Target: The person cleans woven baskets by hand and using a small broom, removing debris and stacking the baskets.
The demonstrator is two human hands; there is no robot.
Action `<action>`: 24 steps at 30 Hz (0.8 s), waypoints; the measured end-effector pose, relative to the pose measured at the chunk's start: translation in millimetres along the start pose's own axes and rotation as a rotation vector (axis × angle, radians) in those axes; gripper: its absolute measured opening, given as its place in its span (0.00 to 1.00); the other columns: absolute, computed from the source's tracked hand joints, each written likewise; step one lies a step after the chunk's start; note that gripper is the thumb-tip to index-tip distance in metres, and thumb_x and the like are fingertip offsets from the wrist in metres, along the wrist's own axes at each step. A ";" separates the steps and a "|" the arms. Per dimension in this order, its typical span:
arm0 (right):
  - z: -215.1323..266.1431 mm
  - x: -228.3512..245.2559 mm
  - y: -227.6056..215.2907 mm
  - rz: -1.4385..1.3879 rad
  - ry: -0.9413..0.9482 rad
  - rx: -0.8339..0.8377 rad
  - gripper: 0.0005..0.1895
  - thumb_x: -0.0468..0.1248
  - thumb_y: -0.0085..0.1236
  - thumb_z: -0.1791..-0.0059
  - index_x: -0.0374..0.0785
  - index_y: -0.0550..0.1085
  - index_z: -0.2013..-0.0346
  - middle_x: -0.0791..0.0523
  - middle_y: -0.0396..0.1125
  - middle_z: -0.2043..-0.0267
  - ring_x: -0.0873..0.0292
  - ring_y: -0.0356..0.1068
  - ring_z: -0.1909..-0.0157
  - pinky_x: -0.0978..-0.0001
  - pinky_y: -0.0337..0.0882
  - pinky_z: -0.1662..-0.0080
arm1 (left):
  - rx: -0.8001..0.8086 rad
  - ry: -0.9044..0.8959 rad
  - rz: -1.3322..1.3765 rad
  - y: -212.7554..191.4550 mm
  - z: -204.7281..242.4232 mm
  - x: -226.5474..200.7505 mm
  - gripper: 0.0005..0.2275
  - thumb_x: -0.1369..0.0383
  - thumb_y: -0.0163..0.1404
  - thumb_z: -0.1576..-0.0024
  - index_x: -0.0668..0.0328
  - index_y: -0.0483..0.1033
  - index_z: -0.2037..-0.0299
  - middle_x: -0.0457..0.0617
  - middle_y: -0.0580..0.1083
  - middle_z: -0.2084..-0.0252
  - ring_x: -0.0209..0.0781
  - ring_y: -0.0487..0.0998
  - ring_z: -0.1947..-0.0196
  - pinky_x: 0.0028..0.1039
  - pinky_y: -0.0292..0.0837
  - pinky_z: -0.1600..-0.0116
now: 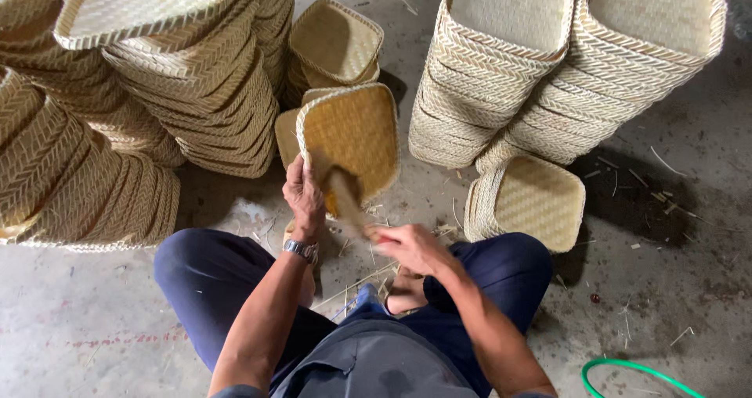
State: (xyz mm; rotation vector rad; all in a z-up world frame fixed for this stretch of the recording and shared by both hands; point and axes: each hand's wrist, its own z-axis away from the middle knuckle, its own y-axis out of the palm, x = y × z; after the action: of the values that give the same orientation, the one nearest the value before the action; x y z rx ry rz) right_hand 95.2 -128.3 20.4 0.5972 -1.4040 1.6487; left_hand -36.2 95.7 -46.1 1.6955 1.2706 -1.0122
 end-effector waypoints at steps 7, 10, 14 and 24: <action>1.3 12.1 -56.7 -0.093 0.398 0.142 0.18 0.46 0.58 0.50 0.49 0.80 0.46 0.61 0.72 0.72 0.68 0.62 0.81 0.74 0.63 0.80 | 0.075 -0.064 -0.003 -15.0 2.5 6.2 0.12 0.69 0.47 0.31 0.68 0.76 0.43 0.40 0.71 0.60 0.27 0.67 0.60 0.17 0.66 0.54; -3.3 7.1 -88.9 0.087 0.508 -0.384 0.19 0.47 0.47 0.41 0.49 0.72 0.36 0.47 0.69 0.75 0.58 0.67 0.79 0.62 0.65 0.76 | 0.193 -0.094 -0.135 -16.1 6.6 8.0 0.11 0.71 0.48 0.31 0.68 0.77 0.44 0.44 0.66 0.64 0.31 0.65 0.63 0.19 0.63 0.57; -11.5 19.9 -52.1 0.083 -0.110 -0.442 0.16 0.45 0.60 0.48 0.38 0.79 0.51 0.57 0.74 0.70 0.64 0.72 0.73 0.68 0.73 0.69 | 0.319 -0.057 -0.074 -4.4 20.7 6.0 0.10 0.73 0.46 0.34 0.68 0.76 0.47 0.45 0.71 0.61 0.35 0.72 0.59 0.24 0.70 0.55; 28.6 -41.5 -73.5 -0.124 0.180 -0.720 0.18 0.41 0.69 0.52 0.35 0.75 0.53 0.55 0.66 0.70 0.63 0.63 0.69 0.73 0.66 0.66 | 0.567 -0.088 -0.193 -39.4 -16.2 -34.3 0.11 0.70 0.47 0.34 0.69 0.76 0.47 0.50 0.78 0.60 0.34 0.76 0.58 0.23 0.71 0.50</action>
State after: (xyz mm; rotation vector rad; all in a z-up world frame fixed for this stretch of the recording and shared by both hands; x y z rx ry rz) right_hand 173.5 -168.8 33.7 0.1095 -1.6484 0.9641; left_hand -78.5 106.3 -13.1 1.9323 1.1731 -1.6636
